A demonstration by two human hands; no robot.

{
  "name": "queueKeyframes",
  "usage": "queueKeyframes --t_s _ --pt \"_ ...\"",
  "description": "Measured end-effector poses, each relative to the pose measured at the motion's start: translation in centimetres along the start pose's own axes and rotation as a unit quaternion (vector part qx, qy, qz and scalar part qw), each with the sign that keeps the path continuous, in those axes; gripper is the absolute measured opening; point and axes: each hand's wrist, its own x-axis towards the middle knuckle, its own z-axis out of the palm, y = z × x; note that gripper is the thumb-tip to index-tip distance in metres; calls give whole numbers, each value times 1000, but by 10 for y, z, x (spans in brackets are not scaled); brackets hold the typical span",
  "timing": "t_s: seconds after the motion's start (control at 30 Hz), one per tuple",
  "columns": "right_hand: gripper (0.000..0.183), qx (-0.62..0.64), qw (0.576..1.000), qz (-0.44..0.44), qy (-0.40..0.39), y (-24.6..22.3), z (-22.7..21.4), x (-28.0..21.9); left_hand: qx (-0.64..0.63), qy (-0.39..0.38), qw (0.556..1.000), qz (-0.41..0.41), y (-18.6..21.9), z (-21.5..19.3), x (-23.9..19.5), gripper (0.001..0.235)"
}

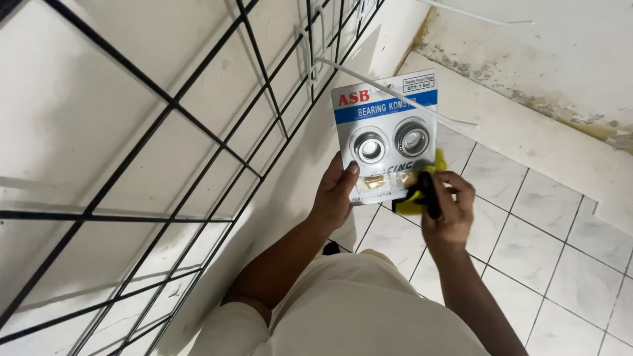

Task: The person holds a blister pack containing two bearings and wipes the plastic surface with a yellow cloth. They rotate the package to clean different areas, including the top, sides, and bottom, while keeping the bearings inside the packaging.

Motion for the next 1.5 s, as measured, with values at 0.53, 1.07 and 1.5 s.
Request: queueKeyframes --t_s 0.53,1.07,1.5 --pt "29 457 812 354 81 3 -93 17 108 -55 991 -56 44 41 27 38" --pt "26 -20 980 -161 -111 -12 21 53 -86 77 962 -248 25 31 43 60" --pt "28 96 956 -252 -119 34 6 65 -92 -34 960 -263 13 9 56 54"
